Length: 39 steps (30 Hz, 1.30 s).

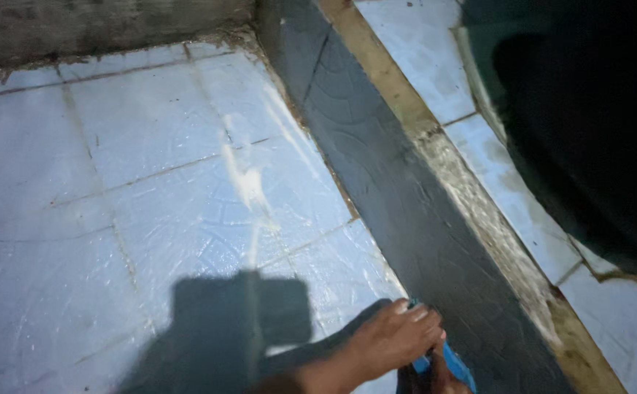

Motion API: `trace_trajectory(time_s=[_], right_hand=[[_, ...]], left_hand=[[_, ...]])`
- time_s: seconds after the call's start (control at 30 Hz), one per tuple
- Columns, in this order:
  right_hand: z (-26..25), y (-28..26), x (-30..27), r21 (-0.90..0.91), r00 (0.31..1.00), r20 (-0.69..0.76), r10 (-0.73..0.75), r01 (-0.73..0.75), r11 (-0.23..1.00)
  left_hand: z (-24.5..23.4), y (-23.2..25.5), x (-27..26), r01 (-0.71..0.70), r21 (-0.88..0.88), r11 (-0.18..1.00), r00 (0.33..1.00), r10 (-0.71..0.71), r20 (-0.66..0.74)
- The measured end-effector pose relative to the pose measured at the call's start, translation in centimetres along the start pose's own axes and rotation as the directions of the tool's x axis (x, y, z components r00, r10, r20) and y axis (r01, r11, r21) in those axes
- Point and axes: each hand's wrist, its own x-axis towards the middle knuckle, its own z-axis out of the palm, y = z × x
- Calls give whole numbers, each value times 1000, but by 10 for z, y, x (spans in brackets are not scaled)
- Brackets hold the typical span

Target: The person scrubs the tiled floor of a room with a blue brush, using soapy water from a small packet.

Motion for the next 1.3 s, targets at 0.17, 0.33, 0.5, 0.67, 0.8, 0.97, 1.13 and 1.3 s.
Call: trace_trajectory(time_s=[0.17,0.33,0.5,0.67,0.8,0.97,1.13,1.3], right_hand=[[14,-58,68,99,992,-49,-120,124,987],[32,-180,183,183,927,-170,-334,363,914],[20,-236,224,164,941,-74,-330,338,927],[18,-204,192,146,780,-352,-518,592,792],[12,-102,99,251,970,10,-243,233,940],[2,32,-28,-21,994,105,-25,27,999],[18,67,-42,-9,998,49,-36,36,999],[25,-12,34,186,934,-171,-314,344,920]], left_hand=[[-9,-122,11,221,-449,866,954,-96,283],[-67,-265,14,209,27,978,971,-210,111],[-93,-302,17,115,436,893,975,-19,-219],[-88,-260,8,213,149,966,977,-215,-3],[-34,-158,-2,52,-233,971,986,-87,-142],[35,33,-7,102,-309,945,993,-79,86],[57,49,-8,334,-510,792,936,-216,277],[13,-85,-4,73,-210,975,997,-65,45]])
